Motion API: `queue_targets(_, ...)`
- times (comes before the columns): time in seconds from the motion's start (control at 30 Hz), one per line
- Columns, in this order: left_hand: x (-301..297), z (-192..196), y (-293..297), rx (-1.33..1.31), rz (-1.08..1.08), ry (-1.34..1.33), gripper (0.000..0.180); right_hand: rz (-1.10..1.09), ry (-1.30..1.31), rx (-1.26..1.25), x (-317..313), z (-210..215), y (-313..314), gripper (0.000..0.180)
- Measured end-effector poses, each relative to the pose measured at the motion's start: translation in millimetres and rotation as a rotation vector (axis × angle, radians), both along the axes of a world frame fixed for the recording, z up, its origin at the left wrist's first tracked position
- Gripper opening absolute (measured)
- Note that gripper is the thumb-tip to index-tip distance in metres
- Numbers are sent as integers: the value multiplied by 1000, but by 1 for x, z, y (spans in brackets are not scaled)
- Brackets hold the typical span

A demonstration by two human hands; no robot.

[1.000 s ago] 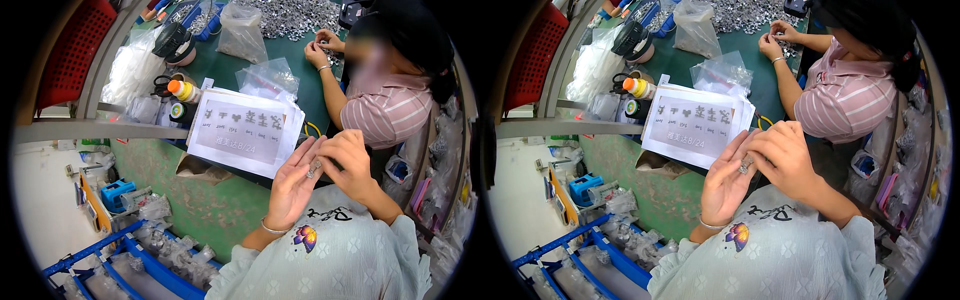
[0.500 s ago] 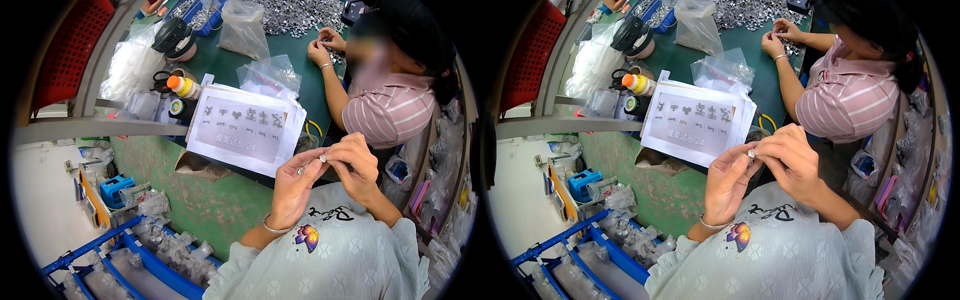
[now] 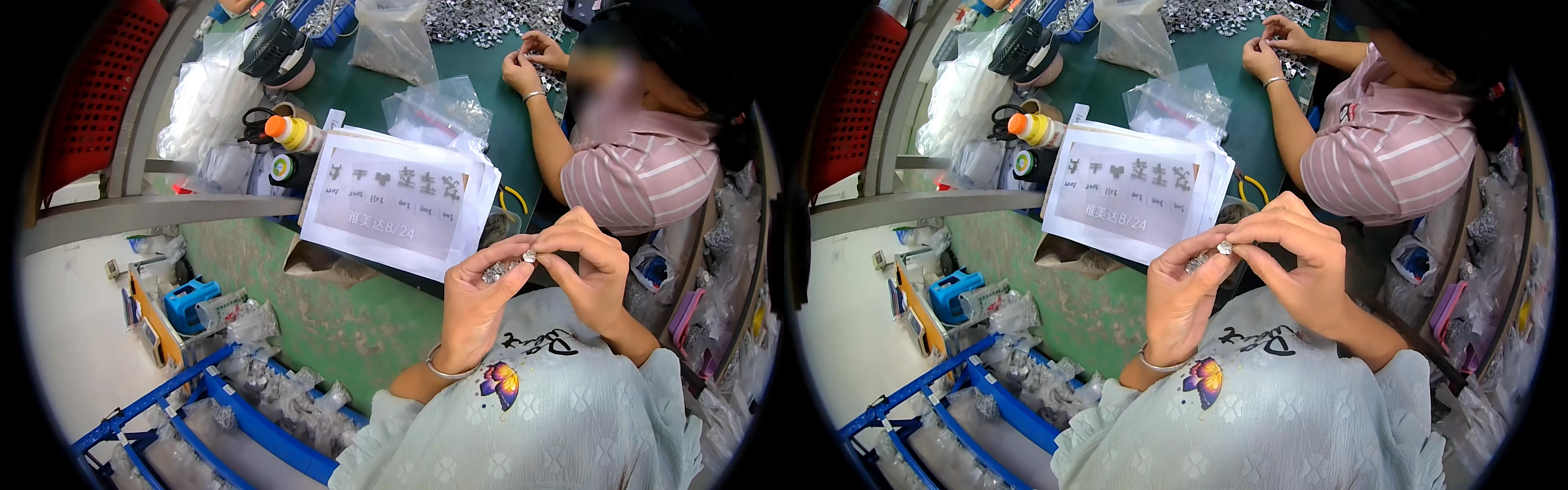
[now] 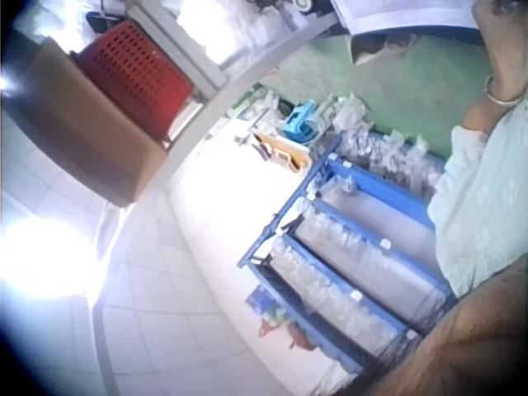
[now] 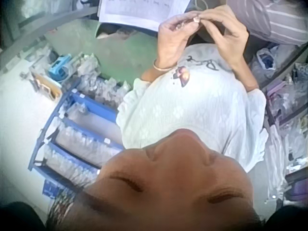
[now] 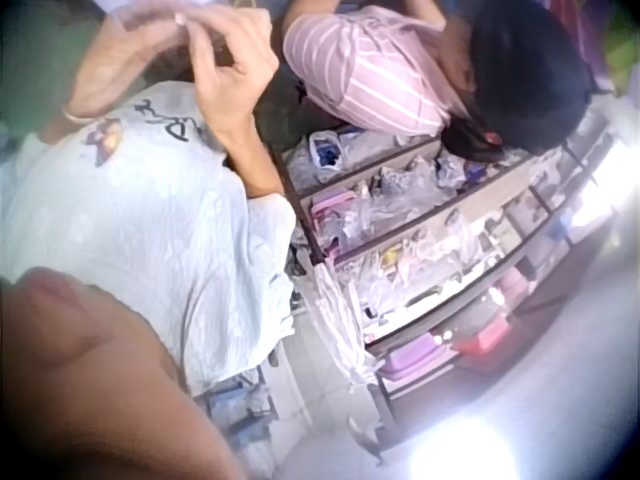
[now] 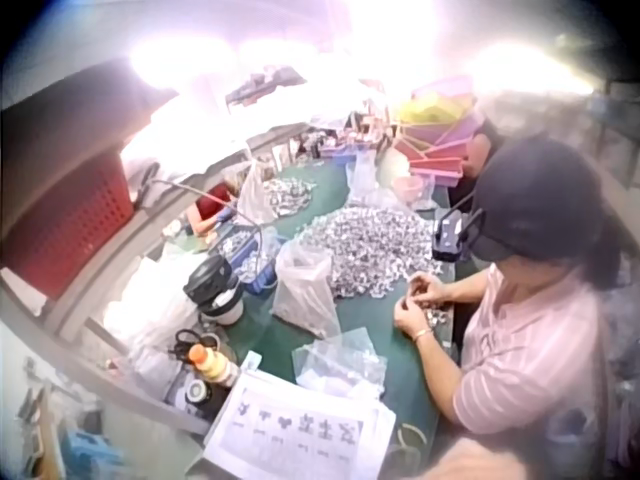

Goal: The person sits at a green workbench in a factory setting, picking up small silver metal components from a large pile. They manipulate the components by hand, appearing to assemble or inspect them, and place them into a clear plastic bag. The person also wipes the table surface with a cloth and moves a plastic container.

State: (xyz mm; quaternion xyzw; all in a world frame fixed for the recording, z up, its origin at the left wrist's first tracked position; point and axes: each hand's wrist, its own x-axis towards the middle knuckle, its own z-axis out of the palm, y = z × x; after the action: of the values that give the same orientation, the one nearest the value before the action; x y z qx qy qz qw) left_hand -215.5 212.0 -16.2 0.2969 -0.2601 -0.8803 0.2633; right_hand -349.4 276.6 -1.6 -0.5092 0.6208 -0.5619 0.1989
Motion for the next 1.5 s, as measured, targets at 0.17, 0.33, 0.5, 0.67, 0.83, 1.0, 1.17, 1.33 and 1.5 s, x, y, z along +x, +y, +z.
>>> queue_targets(0.17, -1, 0, 0, 16, 14, -8, 19, 11, -72, 16, 0, 0, 0, 19)
queue_targets(0.33, -1, -1, -1, 6, 21, 3, 17, 12, -85, 23, 0, -2, -1, 18)
queue_targets(0.5, -1, -2, -2, 14, 17, 28, 18, 50, -58, 43, -3, -2, -1, 17)
queue_targets(0.67, 0, -4, -1, -16, 14, 43, 18, 60, -28, 33, -4, -2, -1, 16)
queue_targets(0.83, -2, -7, -2, -38, 13, 41, 18, 30, -23, 21, -4, -3, -5, 17)
queue_targets(1.0, -5, -5, -4, -3, 17, 41, 18, 36, -37, 25, -7, -4, -6, 16)
queue_targets(1.17, -9, -9, -6, 37, 23, 10, 17, 20, -53, 32, -8, -10, -8, 16)
queue_targets(1.33, -14, -19, -9, 55, 16, -20, 18, 5, -65, 61, -13, -17, -10, 16)
queue_targets(1.5, -22, -30, -14, 81, -9, -18, 17, -27, -96, 98, -17, -25, -12, 16)
